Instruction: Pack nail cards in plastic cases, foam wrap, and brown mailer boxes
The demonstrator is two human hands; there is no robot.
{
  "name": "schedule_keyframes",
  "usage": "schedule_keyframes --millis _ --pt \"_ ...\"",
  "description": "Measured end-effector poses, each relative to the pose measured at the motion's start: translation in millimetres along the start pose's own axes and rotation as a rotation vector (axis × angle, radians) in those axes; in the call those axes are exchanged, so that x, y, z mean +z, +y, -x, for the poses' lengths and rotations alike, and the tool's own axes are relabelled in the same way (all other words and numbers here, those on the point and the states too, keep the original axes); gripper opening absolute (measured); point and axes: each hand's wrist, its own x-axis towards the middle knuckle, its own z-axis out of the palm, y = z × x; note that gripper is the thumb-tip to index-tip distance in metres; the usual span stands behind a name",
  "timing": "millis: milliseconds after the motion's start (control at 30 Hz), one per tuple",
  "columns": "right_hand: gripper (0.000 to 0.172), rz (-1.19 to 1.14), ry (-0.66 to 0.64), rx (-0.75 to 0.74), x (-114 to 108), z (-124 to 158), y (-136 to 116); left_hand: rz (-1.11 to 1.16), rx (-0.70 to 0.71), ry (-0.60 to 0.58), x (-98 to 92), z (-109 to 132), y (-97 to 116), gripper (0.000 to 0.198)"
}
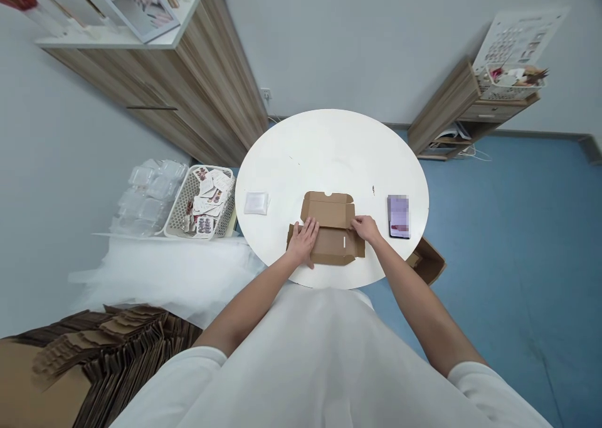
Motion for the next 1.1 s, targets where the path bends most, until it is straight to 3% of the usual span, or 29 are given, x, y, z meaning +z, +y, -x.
schedule_keyframes --millis 100,167,267,367,533,667,733,800,933,1100 --pt "0.056 0.129 0.197 -0.056 6.5 15.4 -1.2 0.008 0.011 -0.003 -1.6 0.0 -1.9 0.133" --pt "0.081 0.307 0.272 -0.218 14.6 30.0 -0.8 0.016 0.018 0.005 -3.7 -0.4 -3.4 0.133" --pt "0.1 0.575 0.024 -0.549 31.0 49.9 3.1 0.033 0.018 0.022 -7.3 -2.5 -5.2 0.131" --pt "0.114 0.737 -0.056 -0.596 45.9 56.9 7.7 0.055 0.003 0.025 -10.4 -4.3 -5.9 0.128" --pt "0.112 0.773 -0.014 -0.533 54.1 48.3 7.3 0.084 -0.064 0.085 -8.2 15.3 -8.6 0.122" --pt "0.109 0.753 -0.004 -0.551 54.0 46.8 5.9 0.272 -0.396 0.26 13.7 57.0 -15.4 0.108" --pt "0.108 0.748 -0.001 -0.565 54.9 48.4 6.4 0.475 -0.595 0.254 31.1 74.9 -17.9 0.096" --pt "0.108 0.752 0.004 -0.572 56.9 50.0 7.0 0.699 -0.6 0.219 48.0 83.3 -18.2 0.082" --pt "0.107 0.761 0.014 -0.565 61.9 51.1 7.3 0.932 -0.608 0.313 63.8 73.0 -15.9 0.065" --pt "0.106 0.749 0.018 -0.554 67.1 53.0 5.9 0.928 -0.677 0.378 48.7 54.9 -18.9 0.047"
